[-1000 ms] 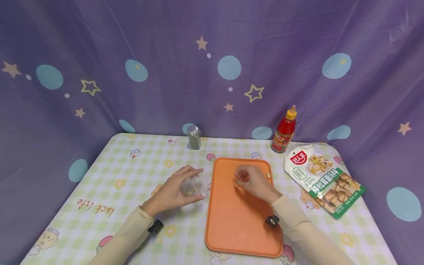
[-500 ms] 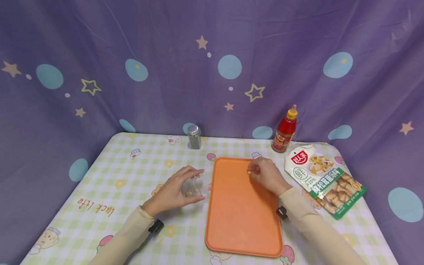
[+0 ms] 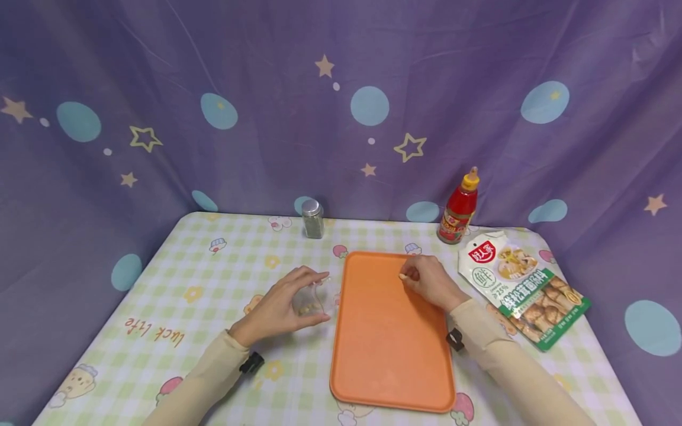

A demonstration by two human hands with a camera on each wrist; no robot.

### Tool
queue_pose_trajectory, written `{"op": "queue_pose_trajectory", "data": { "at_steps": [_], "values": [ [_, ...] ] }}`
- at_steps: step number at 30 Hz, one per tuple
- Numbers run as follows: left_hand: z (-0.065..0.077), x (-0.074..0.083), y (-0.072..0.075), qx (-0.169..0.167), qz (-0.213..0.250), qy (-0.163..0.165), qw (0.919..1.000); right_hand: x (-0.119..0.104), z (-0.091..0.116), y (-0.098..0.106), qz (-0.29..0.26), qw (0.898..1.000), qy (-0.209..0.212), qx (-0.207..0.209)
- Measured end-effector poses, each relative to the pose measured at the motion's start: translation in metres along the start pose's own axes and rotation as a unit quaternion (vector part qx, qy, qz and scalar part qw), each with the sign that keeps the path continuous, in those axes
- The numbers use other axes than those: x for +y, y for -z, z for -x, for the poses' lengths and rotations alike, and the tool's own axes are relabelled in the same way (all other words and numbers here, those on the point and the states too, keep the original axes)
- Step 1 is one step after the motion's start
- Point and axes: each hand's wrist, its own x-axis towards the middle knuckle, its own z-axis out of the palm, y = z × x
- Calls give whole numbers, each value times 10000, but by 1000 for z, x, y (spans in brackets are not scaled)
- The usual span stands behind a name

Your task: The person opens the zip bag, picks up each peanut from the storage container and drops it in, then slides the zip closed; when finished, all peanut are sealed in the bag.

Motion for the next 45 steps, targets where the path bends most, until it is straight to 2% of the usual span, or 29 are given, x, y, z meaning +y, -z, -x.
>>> {"op": "queue_pose_trajectory", "data": {
  "at_steps": [9,18,27,32,38,45],
  "values": [
    [1,0,1,-14,13,69,10000,-11,-1,-1,-335,9994,-85,-32],
    [1,0,2,70,-22,-40,10000,-50,-4,-8,-792,9963,312,95],
    [0,0,3,-16,37,65,10000,-96,-6,-12,-1240,9919,238,-144],
    [0,1,4,-64,159,48,9998,-115,-10,-16,-1409,9891,397,-180],
    [0,1,3,-39,128,-39,9999,-129,-15,-23,-1552,9854,665,-234],
    [0,2,4,-66,26,-4,10000,-138,-19,-29,-1639,9830,743,-358]
  ]
}}
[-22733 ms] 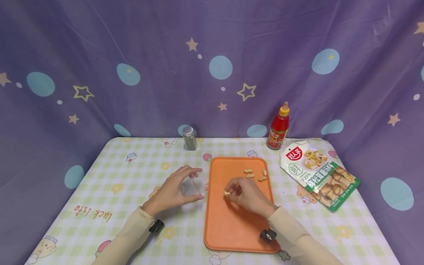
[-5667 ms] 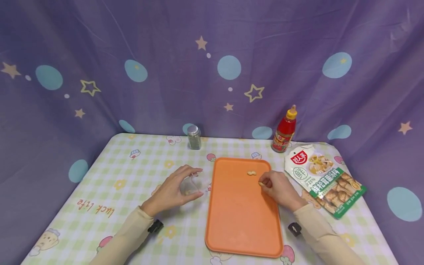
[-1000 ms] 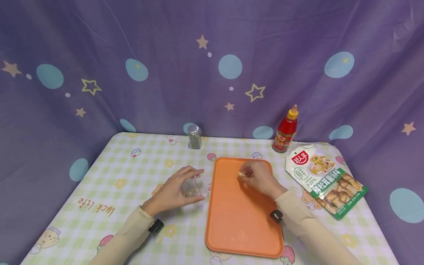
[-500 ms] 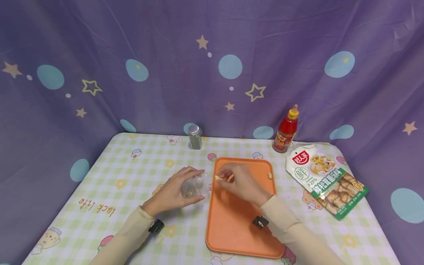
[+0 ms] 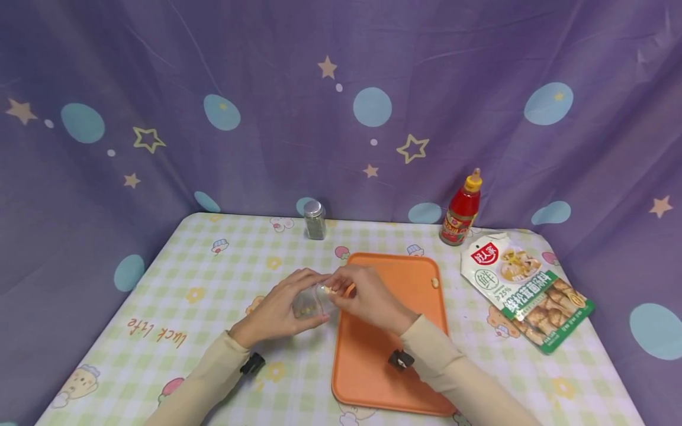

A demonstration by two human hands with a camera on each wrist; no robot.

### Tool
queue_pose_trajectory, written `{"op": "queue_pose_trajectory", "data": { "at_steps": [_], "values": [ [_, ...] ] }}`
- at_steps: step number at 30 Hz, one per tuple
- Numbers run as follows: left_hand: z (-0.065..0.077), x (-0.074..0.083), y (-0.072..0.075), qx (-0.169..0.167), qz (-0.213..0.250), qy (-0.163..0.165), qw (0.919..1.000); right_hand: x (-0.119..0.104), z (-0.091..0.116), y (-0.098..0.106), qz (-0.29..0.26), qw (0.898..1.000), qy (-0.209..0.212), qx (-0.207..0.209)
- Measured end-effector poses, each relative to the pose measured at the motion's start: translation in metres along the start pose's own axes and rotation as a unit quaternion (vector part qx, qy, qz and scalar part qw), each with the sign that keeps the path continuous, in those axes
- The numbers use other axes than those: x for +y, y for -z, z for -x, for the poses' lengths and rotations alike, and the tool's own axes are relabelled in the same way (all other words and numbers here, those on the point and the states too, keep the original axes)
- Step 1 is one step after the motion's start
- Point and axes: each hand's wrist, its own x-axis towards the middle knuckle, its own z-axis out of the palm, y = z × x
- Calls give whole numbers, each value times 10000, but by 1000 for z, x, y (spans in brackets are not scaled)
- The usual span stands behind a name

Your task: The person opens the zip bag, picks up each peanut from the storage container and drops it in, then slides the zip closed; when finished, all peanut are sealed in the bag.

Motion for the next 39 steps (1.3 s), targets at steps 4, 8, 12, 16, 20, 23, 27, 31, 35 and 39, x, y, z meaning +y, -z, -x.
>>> {"op": "queue_pose_trajectory", "data": {
  "at_steps": [4,8,12,16,20,23,27,31,35,39],
  "values": [
    [0,1,0,-19,-3,30,10000,-3,0,-4,-20,10000,36,-59],
    [0,1,1,5,15,19,10000,-6,0,-6,-75,9998,80,-148],
    [0,2,1,44,9,-11,10000,-7,2,-6,-149,9996,115,-212],
    [-1,2,1,65,6,-60,10000,-9,3,-3,-199,9996,91,-172],
    [-1,2,1,12,23,-48,10000,-7,7,4,-175,9998,-10,-77],
    [-1,2,1,-23,58,-45,10000,-2,10,11,-74,9999,-151,14],
    [-1,2,2,-33,24,-45,10000,10,16,20,82,9993,-334,171],
    [-2,2,3,-24,-39,-73,10000,28,24,29,196,9983,-458,303],
    [-2,2,2,-16,-31,-114,9999,48,33,40,397,9972,-489,410],
    [-1,2,1,-44,-24,-110,9999,69,44,50,684,9951,-434,565]
  ]
}}
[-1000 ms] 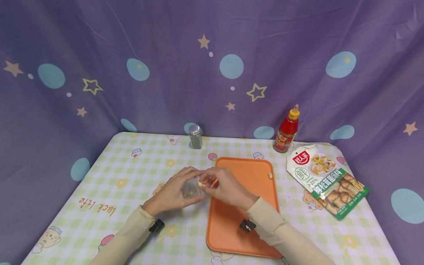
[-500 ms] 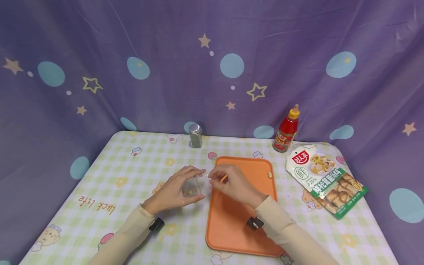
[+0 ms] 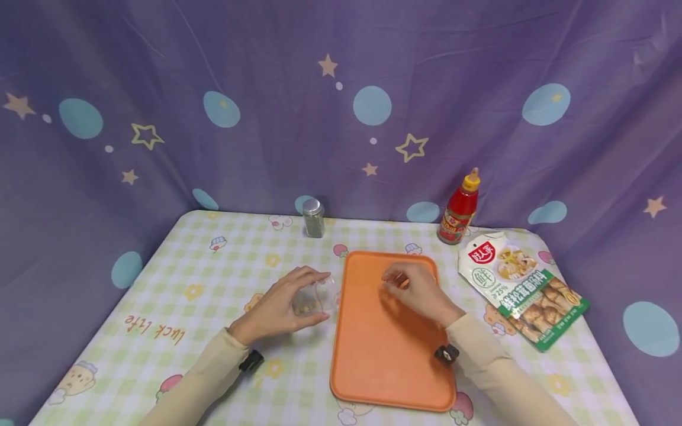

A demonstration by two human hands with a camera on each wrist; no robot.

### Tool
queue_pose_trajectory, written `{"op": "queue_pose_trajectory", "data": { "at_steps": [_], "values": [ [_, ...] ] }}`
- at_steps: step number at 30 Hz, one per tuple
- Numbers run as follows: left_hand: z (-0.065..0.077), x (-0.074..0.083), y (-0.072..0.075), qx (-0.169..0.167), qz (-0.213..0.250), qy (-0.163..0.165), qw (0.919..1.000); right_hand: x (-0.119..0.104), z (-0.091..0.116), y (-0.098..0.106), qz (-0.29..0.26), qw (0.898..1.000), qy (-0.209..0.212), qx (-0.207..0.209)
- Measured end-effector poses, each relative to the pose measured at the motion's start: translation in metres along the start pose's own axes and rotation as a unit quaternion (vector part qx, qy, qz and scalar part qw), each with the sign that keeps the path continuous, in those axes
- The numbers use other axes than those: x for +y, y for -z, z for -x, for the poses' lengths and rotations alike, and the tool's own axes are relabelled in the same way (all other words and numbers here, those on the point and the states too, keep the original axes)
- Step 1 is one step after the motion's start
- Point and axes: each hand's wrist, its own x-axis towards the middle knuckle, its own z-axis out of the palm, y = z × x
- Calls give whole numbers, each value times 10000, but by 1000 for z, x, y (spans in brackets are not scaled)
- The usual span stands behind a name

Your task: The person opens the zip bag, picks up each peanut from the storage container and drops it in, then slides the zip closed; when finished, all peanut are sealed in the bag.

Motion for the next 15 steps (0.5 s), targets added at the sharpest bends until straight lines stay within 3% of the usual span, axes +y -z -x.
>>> {"op": "queue_pose_trajectory", "data": {
  "at_steps": [15],
  "values": [
    [1,0,-1,-54,-13,64,10000,44,19,32,605,9960,-644,131]
  ]
}}
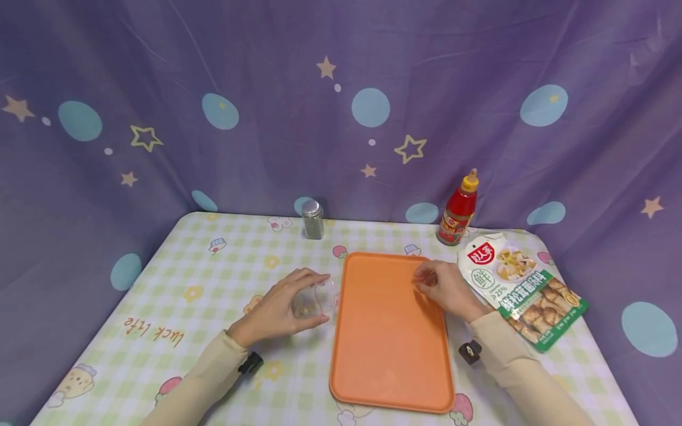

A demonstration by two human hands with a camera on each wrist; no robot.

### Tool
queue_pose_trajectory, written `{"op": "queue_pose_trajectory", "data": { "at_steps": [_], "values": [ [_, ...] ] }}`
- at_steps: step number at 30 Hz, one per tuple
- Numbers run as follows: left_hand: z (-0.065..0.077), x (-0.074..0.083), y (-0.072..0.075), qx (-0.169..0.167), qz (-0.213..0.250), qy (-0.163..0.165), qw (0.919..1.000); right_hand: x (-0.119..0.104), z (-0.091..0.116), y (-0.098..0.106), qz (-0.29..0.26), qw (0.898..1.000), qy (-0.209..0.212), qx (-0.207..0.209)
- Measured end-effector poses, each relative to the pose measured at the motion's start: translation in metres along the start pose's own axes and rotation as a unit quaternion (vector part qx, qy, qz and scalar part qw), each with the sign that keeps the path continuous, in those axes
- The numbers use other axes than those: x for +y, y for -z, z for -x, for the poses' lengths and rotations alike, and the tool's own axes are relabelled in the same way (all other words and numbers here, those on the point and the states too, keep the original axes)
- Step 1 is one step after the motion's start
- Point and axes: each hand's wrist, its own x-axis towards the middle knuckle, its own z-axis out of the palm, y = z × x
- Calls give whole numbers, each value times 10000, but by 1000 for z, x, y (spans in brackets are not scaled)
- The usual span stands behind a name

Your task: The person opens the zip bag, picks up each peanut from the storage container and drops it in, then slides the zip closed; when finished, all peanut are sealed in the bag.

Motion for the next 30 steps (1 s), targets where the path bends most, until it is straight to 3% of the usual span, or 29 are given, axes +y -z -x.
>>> {"op": "queue_pose_trajectory", "data": {
  "at_steps": [9,18,30],
  "values": [
    [0,1,0,28,1,2,10000,14,-1,6,311,9994,-76,96],
    [0,-1,-1,54,-50,-16,10000,13,1,8,570,9983,-81,110],
    [1,-1,-1,98,-76,-68,9999,5,-6,1,443,9985,-86,-303]
  ]
}}
